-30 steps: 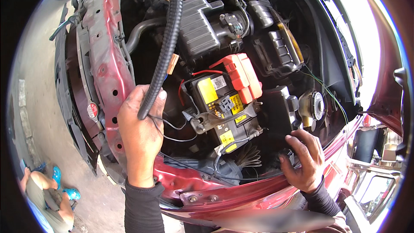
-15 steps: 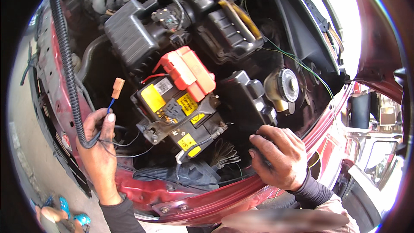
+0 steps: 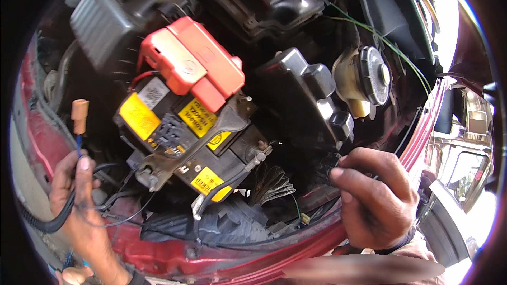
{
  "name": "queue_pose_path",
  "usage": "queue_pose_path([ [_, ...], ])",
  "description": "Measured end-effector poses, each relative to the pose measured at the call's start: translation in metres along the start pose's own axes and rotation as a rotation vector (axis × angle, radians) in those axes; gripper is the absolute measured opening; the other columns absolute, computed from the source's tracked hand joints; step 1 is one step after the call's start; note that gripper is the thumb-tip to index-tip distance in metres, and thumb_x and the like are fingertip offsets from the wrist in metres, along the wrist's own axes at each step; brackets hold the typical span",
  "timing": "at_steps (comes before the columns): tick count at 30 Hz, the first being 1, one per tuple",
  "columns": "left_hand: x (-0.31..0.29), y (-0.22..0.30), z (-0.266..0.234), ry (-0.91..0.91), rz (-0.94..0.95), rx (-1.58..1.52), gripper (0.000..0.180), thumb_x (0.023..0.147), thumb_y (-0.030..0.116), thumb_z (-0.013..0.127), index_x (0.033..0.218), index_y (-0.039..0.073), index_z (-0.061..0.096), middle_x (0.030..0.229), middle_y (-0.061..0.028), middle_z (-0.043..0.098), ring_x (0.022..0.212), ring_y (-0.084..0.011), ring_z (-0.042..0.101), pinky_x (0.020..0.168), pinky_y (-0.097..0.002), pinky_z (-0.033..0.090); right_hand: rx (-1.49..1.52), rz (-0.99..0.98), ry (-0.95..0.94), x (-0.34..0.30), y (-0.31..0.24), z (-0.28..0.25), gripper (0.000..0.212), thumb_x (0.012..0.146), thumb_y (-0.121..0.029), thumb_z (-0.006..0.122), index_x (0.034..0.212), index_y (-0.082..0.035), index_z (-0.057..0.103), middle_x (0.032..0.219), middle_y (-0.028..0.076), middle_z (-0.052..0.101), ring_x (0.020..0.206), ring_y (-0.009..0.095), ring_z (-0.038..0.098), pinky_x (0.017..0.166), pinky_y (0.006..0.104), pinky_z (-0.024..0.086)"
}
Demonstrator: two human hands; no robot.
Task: The person connects wires to a small black module inside the car's dashboard, then moves to the engine bay to route and attach wires near the battery and firewall. The person uses pliers and a wire connector to secure the connections.
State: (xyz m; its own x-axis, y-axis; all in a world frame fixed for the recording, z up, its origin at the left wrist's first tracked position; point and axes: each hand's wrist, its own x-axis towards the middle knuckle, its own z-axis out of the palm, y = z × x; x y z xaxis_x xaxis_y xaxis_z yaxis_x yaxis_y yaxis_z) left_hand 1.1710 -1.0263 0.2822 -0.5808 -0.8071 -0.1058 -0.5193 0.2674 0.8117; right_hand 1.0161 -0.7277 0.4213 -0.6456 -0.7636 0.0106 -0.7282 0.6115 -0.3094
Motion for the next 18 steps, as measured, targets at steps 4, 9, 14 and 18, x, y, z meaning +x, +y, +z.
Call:
queue_pose_path([
  [4, 0.002, -0.006, -0.006, -0.049, -0.059, 0.070, 0.040, 0.101, 0.035, 0.063, 0.119, 0.000, 0.068, 0.109, -0.0052, 0.067, 0.101, -0.0143, 0.064, 0.086, -0.0294, 0.046, 0.412, 0.011, -0.199, 0.009, 0.022, -0.008, 0.029, 0.074, 0.005, 0.066, 0.101, 0.000, 0.076, 0.089, 0.015, 0.067, 0.070, 0.021, 0.065, 0.061, 0.0305, 0.052],
  [9, 0.003, -0.012, -0.014, -0.064, -0.024, 0.165, 0.045, 0.105, 0.034, 0.055, 0.134, 0.001, 0.061, 0.129, -0.0100, 0.063, 0.116, -0.0186, 0.062, 0.095, -0.0320, 0.045, 0.649, -0.123, -0.352, 0.016, 0.058, -0.012, 0.025, 0.077, 0.001, 0.066, 0.099, -0.001, 0.079, 0.079, 0.011, 0.066, 0.060, 0.016, 0.061, 0.051, 0.0272, 0.046],
  [14, 0.016, -0.039, -0.030, -0.133, -0.067, 0.115, 0.042, 0.107, 0.032, 0.052, 0.131, 0.000, 0.063, 0.124, -0.0095, 0.065, 0.114, -0.0137, 0.062, 0.090, -0.0259, 0.047, 0.277, -0.229, -0.445, 0.017, 0.070, -0.028, 0.023, 0.070, -0.007, 0.065, 0.087, -0.010, 0.080, 0.068, 0.002, 0.063, 0.057, 0.014, 0.059, 0.050, 0.0305, 0.043],
  [18, 0.020, -0.066, -0.032, 0.147, -0.223, -0.139, 0.036, 0.103, 0.029, 0.061, 0.119, -0.003, 0.062, 0.108, -0.0105, 0.067, 0.096, -0.0151, 0.062, 0.081, -0.0267, 0.049, 0.226, -0.257, -0.520, 0.014, 0.078, -0.019, 0.021, 0.069, -0.011, 0.064, 0.084, -0.011, 0.079, 0.067, 0.001, 0.065, 0.063, 0.017, 0.065, 0.055, 0.0325, 0.049],
])
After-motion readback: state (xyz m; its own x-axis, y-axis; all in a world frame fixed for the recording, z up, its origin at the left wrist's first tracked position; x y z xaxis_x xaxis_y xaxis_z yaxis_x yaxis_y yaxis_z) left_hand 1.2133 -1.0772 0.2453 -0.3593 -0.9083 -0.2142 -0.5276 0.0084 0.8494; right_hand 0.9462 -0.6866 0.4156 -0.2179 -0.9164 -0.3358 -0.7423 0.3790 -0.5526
